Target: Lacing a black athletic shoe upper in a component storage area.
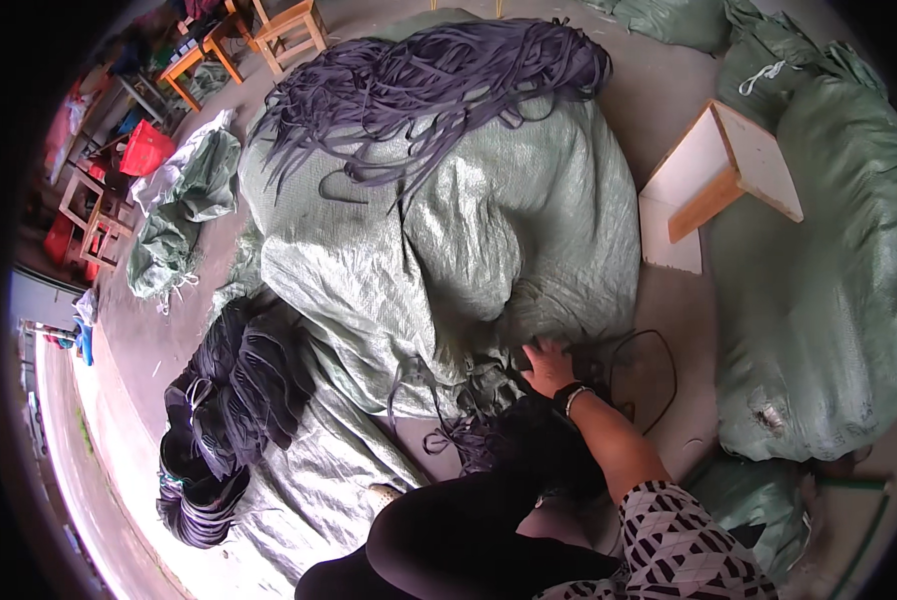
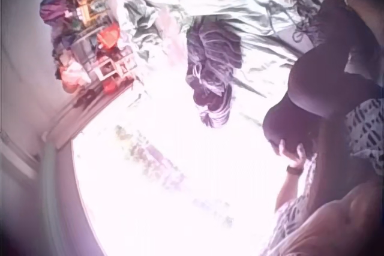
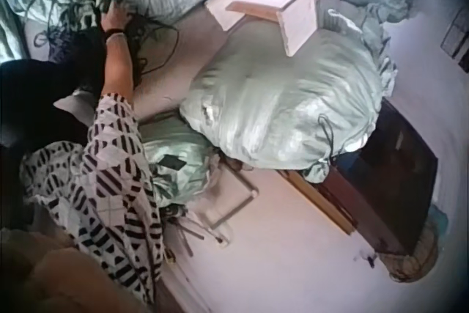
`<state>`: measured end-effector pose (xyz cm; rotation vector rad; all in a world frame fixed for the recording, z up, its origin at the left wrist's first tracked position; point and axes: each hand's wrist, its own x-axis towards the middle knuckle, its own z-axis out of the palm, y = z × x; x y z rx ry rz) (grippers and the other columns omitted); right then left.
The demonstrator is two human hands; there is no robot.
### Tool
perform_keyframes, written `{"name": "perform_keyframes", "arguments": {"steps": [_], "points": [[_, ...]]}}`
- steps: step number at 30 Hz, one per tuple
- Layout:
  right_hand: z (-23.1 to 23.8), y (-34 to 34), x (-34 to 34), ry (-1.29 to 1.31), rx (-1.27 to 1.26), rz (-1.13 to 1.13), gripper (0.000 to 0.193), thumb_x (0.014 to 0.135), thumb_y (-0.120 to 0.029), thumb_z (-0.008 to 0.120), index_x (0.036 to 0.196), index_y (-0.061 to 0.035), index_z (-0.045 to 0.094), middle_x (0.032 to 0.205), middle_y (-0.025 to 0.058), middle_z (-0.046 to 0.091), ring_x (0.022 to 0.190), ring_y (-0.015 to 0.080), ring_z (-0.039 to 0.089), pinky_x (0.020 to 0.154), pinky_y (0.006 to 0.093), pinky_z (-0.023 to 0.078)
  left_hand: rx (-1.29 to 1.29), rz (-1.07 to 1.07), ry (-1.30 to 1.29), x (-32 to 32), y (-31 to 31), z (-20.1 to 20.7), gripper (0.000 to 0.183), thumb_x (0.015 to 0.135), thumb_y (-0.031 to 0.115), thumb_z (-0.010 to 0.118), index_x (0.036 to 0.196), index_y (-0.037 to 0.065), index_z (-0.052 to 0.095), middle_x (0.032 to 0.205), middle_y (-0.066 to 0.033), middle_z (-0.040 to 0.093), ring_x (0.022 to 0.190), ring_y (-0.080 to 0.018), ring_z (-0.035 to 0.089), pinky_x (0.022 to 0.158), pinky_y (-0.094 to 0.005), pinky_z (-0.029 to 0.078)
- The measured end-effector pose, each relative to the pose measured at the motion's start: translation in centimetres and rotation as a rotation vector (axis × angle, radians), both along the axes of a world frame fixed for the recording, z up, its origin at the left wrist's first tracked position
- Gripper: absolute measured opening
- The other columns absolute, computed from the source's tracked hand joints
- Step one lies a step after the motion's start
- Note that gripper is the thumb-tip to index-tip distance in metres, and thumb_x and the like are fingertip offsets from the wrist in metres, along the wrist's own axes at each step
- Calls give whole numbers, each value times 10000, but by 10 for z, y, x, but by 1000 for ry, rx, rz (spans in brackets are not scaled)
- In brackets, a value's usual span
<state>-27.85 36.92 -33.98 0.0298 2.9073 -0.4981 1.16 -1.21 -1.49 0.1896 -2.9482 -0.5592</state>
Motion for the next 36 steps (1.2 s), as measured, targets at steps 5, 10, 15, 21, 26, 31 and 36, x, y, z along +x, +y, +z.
{"name": "perform_keyframes", "arguments": {"steps": [5, 10, 15, 21, 26, 31, 36], "points": [[10, 20, 92, -484, -69, 213, 306, 835, -193, 521, 1125, -113, 578, 1145, 195, 571, 1029, 404, 566, 785, 478, 504, 4, 25, -21, 2, -1, -3, 654, 876, 479, 519, 1300, 0, 383, 1375, -363, 273, 1229, -506, 344, 989, -600, 329], [70, 58, 143, -849, -18, 590, 252, 796, -183, 516, 947, -39, 658, 894, 200, 661, 850, 357, 650, 744, 463, 513, 9, 25, -14, -1, -1, -7, 641, 884, 474, 510, 1311, 16, 371, 1389, -346, 265, 1236, -496, 345, 981, -601, 351], [79, 43, 67, -470, 87, 491, 219, 739, -139, 596, 907, -17, 664, 909, 184, 649, 859, 352, 633, 724, 447, 507, 3, 30, -27, 4, -2, -9, 629, 892, 469, 501, 1321, 32, 360, 1403, -330, 256, 1244, -485, 347, 972, -602, 374], [32, -98, 0, -25, -307, -100, 580, 747, -322, 689, 1168, 24, 490, 1062, 237, 570, 976, 371, 572, 825, 439, 465, -4, 74, -46, 20, -5, -11, 614, 902, 463, 491, 1334, 52, 345, 1420, -310, 245, 1252, -473, 349, 961, -603, 401], [25, -152, 41, -170, -490, 284, 208, 751, -168, 609, 872, -14, 539, 782, 169, 604, 763, 359, 621, 679, 468, 492, -10, 85, -63, 21, -4, -11, 611, 905, 462, 487, 1339, 57, 340, 1425, -304, 242, 1255, -469, 349, 958, -603, 408], [48, -122, 39, -197, -818, 927, 158, 781, -213, 599, 830, -63, 602, 754, 120, 619, 704, 320, 619, 629, 420, 484, 9, 45, -51, 5, -5, -12, 619, 901, 465, 490, 1335, 49, 344, 1419, -313, 245, 1252, -475, 347, 964, -603, 395], [44, -64, -31, 315, -662, -295, 229, 836, -300, 654, 778, -84, 607, 718, 78, 633, 617, 273, 622, 536, 360, 477, 21, 39, -39, -2, -7, -12, 631, 895, 470, 496, 1329, 37, 349, 1409, -326, 249, 1248, -484, 344, 971, -603, 376]]}}
